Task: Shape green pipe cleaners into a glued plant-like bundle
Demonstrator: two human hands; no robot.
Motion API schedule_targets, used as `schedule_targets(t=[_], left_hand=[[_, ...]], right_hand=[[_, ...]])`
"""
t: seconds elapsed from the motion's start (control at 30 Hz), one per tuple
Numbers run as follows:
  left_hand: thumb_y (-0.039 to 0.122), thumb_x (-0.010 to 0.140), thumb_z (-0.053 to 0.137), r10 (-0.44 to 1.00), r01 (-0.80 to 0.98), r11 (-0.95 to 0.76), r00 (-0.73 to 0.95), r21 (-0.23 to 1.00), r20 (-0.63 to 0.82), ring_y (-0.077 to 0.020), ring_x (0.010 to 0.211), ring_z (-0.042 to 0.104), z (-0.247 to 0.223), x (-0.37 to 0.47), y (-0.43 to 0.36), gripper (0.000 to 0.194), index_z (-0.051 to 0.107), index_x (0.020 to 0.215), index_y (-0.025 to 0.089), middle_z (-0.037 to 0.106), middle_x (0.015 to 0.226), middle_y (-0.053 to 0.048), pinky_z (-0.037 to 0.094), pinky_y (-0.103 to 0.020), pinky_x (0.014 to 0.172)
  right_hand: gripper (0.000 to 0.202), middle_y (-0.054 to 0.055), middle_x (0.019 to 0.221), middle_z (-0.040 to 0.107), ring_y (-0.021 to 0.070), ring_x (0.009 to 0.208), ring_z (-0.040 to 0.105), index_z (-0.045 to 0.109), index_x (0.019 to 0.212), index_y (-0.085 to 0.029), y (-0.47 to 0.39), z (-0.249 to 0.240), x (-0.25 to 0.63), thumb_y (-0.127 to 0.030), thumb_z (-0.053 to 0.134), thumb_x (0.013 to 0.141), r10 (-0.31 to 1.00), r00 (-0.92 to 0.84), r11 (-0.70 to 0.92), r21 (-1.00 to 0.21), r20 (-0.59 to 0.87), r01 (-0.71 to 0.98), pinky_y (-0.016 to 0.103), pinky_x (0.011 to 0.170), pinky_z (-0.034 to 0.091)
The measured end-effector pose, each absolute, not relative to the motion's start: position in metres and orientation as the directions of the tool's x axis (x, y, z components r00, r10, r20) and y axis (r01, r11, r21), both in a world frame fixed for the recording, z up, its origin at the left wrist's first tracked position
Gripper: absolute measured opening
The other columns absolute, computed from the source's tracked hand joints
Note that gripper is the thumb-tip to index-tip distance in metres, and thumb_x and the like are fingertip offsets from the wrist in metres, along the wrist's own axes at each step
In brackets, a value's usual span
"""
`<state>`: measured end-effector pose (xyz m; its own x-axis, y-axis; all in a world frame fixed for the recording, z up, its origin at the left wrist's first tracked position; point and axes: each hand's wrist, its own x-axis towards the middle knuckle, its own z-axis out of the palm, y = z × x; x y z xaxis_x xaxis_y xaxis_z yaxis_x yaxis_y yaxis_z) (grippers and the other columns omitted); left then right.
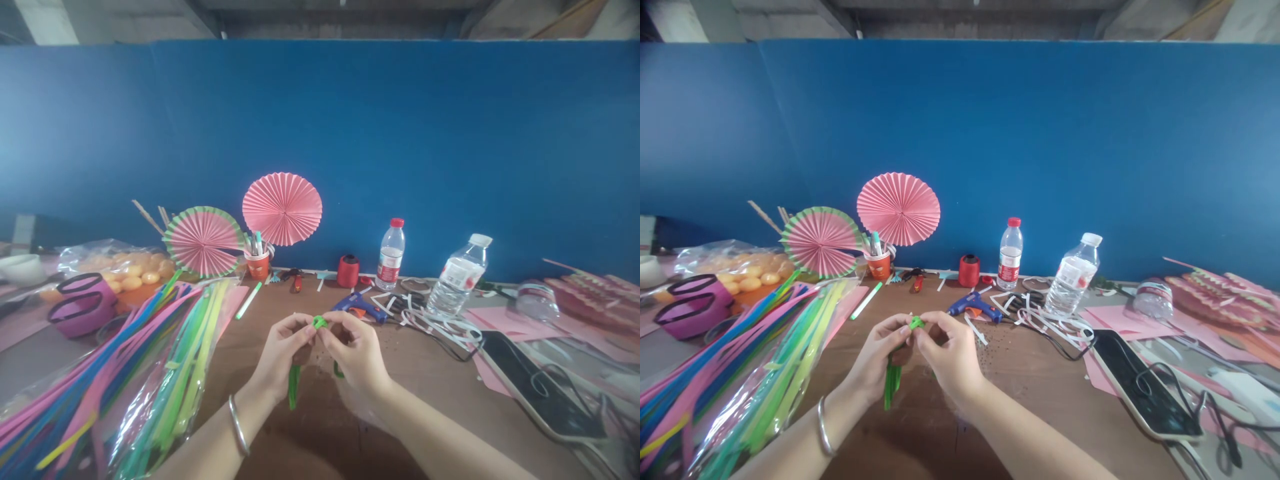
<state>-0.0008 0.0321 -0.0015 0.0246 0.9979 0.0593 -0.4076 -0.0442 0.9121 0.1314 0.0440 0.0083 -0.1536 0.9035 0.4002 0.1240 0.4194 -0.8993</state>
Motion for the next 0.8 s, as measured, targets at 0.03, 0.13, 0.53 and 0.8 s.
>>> schedule_targets(t=[0.03,0.13,0.53,0.8], left_hand=[[0.025,0.070,0.066,0.998,-0.410,-0.043,0.025,0.911,0.058,-0.0013,0.041,0.028,-0.001,-0.001,0.032,0.013,0.060,0.071,0.014,0.046,0.054,0.005,0.016,-0.016,0.039],[0.025,0.069,0.067,0.998,-0.414,-0.040,0.018,0.909,0.053,-0.0013,0.041,0.029,-0.001,0.000,0.031,0.013,0.060,0.070,0.014,0.046,0.054,0.005,0.016,-0.016,0.040],[0.025,0.071,0.065,1.000,-0.473,-0.015,-0.014,0.881,0.010,0.0009,0.040,0.030,0.001,-0.001,0.035,0.014,0.059,0.076,0.013,0.050,0.060,0.003,0.018,-0.014,0.039],[0.027,0.065,0.070,0.989,-0.447,-0.090,-0.142,0.890,0.028,0.0007,0.038,0.025,0.002,0.001,0.039,0.019,0.058,0.070,0.013,0.045,0.052,0.007,0.016,-0.014,0.038]], right_hand=[[0.009,-0.004,0.053,0.052,0.0078,0.048,0.043,0.063,0.079,-0.017,0.043,0.008,0.131,-0.021,0.056,0.073,0.897,-0.155,0.433,-0.892,0.413,0.130,0.018,0.048,0.035],[0.009,-0.005,0.053,0.052,0.0076,0.048,0.043,0.063,0.078,-0.017,0.043,0.009,0.131,-0.020,0.056,0.074,0.882,-0.157,0.465,-0.874,0.444,0.140,0.018,0.048,0.035],[0.018,-0.004,0.063,0.052,0.0096,0.055,0.046,0.051,0.094,-0.019,0.051,0.007,0.135,-0.018,0.050,0.076,0.918,-0.194,0.363,-0.930,0.347,0.054,0.019,0.051,0.037],[0.012,-0.005,0.056,0.051,0.0093,0.049,0.045,0.052,0.085,-0.017,0.054,0.008,0.135,-0.017,0.047,0.075,0.928,-0.211,0.337,-0.933,0.306,0.128,0.019,0.046,0.034]])
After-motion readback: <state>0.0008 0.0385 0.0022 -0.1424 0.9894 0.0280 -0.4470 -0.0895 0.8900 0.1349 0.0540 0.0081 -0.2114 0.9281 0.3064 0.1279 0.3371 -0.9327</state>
